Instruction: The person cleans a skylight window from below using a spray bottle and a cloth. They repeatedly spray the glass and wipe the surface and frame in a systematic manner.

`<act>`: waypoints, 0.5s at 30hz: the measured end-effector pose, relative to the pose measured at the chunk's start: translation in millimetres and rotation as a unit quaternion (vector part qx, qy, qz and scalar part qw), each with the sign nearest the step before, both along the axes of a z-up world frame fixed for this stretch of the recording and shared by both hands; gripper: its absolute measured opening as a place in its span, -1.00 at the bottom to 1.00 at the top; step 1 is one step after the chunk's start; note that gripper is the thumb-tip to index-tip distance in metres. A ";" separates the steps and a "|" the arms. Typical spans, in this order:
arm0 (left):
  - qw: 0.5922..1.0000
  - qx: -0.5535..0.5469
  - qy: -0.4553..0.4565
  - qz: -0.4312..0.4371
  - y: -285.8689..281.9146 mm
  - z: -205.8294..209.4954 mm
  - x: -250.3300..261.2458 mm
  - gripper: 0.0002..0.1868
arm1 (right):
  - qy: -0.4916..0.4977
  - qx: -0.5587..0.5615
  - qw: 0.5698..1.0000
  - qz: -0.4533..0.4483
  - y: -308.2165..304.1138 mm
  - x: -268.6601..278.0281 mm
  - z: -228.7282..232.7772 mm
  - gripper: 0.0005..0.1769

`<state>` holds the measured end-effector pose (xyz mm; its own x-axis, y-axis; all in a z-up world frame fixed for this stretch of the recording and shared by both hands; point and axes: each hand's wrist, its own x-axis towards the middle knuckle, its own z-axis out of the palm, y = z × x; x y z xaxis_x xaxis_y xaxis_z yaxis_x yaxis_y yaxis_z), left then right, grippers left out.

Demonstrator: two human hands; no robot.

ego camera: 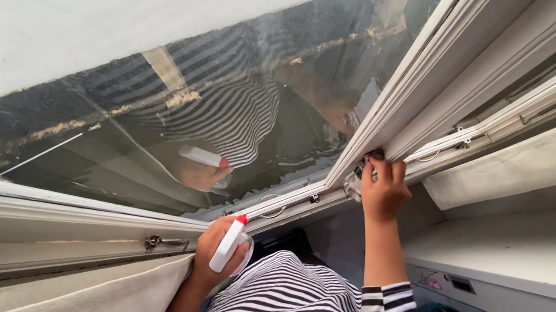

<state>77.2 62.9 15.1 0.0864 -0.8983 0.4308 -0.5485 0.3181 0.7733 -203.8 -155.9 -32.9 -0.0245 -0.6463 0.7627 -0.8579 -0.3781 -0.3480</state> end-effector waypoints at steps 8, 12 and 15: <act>1.000 0.001 -0.006 0.022 1.4 -6.1 -5.6 -0.62 | -0.021 -0.036 0.997 0.068 1.6 -33.6 24.8 -0.79; 1.000 0.013 0.006 0.020 9.0 -11.3 -9.5 -0.68 | 0.046 0.016 0.997 0.056 5.6 -28.5 19.5 -0.77; 0.999 0.018 0.015 0.039 9.0 -5.7 -10.0 -0.61 | 0.013 0.067 0.990 0.125 11.9 -30.1 22.2 -0.80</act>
